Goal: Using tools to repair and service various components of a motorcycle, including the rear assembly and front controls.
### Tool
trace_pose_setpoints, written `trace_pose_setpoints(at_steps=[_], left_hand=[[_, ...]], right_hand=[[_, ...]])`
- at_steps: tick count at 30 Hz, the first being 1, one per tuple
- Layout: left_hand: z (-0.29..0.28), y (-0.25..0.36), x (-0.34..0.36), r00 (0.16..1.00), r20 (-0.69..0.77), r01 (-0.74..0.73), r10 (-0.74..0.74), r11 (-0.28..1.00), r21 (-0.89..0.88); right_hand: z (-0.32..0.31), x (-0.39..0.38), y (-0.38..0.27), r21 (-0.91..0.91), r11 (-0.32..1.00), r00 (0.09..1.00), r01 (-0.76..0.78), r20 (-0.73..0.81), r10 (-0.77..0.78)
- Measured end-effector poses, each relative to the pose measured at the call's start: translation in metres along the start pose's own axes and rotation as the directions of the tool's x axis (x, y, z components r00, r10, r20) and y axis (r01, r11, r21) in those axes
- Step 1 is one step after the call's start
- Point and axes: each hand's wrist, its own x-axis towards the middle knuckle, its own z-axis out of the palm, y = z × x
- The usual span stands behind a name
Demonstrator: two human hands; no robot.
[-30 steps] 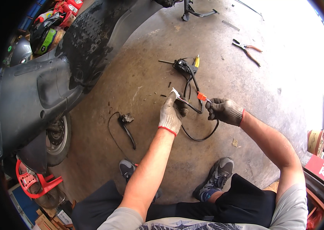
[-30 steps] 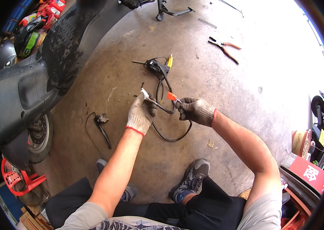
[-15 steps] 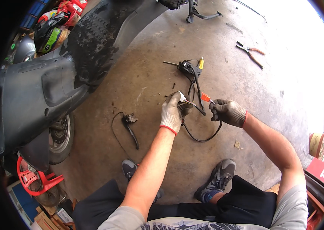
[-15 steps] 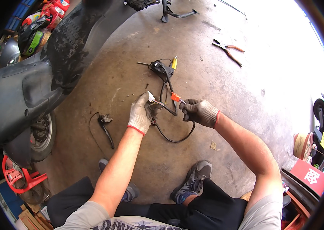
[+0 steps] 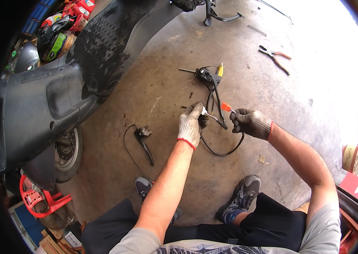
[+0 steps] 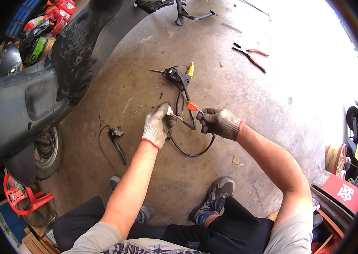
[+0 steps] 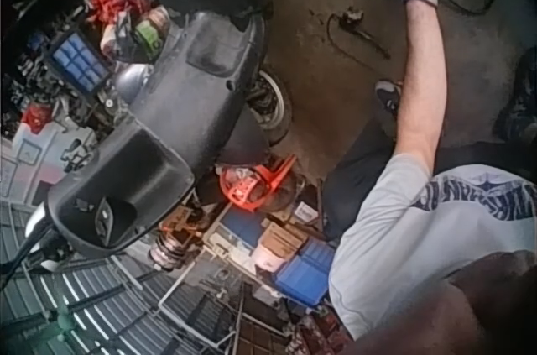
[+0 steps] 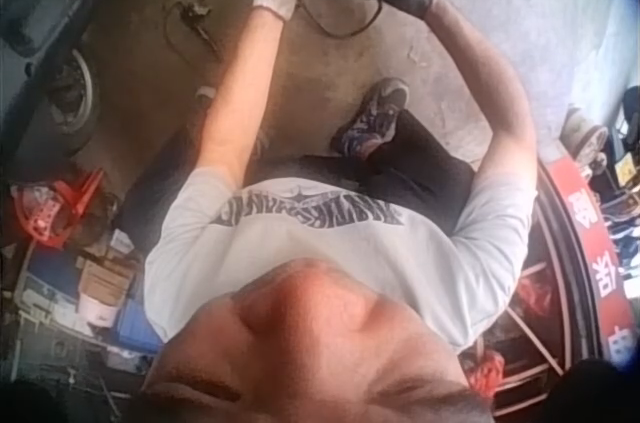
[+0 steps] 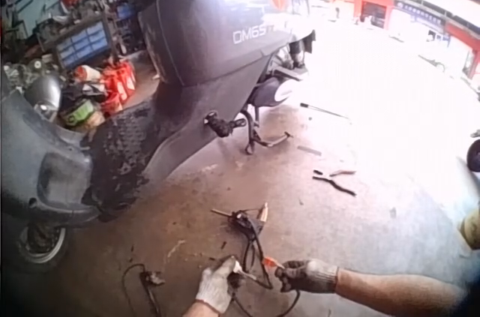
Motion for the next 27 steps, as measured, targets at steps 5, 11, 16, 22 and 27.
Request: trace_pose_setpoints(at_steps=[5,11,16,22,27], left_hand=[[0.0003,-0.0008,0.0002,0.999,0.024,0.031,-0.03,0.999,-0.035],[-0.0036,-0.0029,0.0024,0.999,0.016,0.049,-0.049,0.998,-0.046],[-0.0005,0.0022,-0.0018,0.995,0.013,0.099,-0.099,0.995,-0.011],[-0.0001,0.0014,-0.0021,0.994,-0.01,0.112,-0.112,0.994,0.019],[-0.0013,-0.0015,0.0011,0.988,-0.026,0.153,-0.152,0.988,0.008]], right_hand=[[-0.0001,0.0001,-0.0003,0.02,1.0,1.0,0.008,0.026,-0.009],[-0.0005,0.0008,0.0001,0.029,1.0,1.0,-0.012,0.011,0.011],[0.0012,-0.0003,-0.0011,0.063,0.998,1.0,-0.01,0.025,0.008],[0.0012,-0.0006,-0.002,0.051,0.999,0.999,0.007,0.038,-0.009],[-0.001,0.0001,-0.0021,0.067,0.998,0.999,0.01,0.044,-0.013]])
